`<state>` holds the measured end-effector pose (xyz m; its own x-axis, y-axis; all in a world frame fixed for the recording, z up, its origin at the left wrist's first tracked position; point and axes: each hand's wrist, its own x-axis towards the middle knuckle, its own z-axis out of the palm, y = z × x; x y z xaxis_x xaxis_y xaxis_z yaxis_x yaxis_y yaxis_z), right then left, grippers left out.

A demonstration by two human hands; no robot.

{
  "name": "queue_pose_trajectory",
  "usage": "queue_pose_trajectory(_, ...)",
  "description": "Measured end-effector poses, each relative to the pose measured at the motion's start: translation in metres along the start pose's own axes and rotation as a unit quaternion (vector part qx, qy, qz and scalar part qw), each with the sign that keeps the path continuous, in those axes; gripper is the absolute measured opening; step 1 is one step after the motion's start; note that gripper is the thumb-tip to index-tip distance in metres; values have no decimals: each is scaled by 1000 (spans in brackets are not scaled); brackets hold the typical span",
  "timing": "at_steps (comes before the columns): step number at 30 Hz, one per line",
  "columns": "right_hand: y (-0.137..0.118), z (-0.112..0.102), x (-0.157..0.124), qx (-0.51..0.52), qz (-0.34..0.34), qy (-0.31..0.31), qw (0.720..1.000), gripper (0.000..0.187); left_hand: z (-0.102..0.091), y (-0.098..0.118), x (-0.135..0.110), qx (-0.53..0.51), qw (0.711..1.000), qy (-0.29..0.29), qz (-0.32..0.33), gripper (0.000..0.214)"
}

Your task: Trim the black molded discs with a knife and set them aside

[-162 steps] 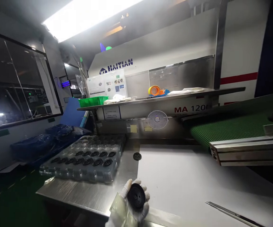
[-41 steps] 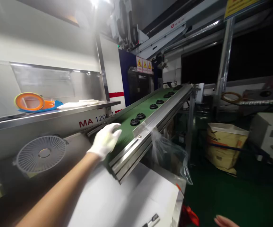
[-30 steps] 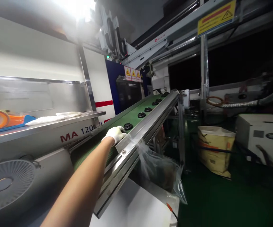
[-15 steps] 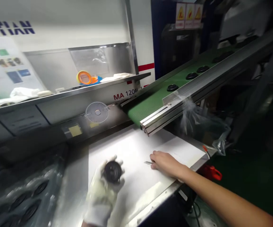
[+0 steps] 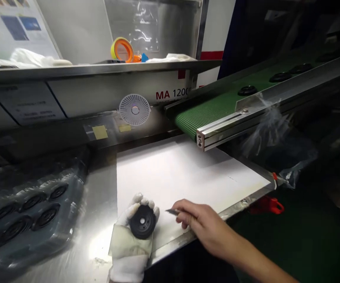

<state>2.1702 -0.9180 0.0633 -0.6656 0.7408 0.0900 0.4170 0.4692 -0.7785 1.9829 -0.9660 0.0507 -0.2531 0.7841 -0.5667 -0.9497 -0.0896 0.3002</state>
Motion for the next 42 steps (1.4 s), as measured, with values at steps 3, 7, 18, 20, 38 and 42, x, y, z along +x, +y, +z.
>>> queue_pose_trajectory(3, -12, 21, -7, -52, -5, 8, 999, 21, 2, -15, 6, 12, 1000, 11, -13, 25)
queue_pose_trajectory(7, -6, 35, -2, -174, 11, 36, 984, 24, -4, -22, 7, 36, 999, -29, -26, 22)
queue_pose_trajectory(18, -3, 56, -6, -240, 25, 40, 970, 31, 2, -28, 2, 12, 999, 1, 41, 17)
queue_pose_trajectory(20, -5, 62, -9, -231, 29, 35, 972, 30, 1, -29, 5, 26, 997, -2, 69, 16)
queue_pose_trajectory(38, -4, 47, -9, -236, -6, 57, 970, 26, -2, -23, -4, 19, 998, -54, -12, 16)
queue_pose_trajectory(42, -4, 62, -14, -257, -4, 75, 963, 27, 1, -26, 1, -6, 999, -38, -16, 7)
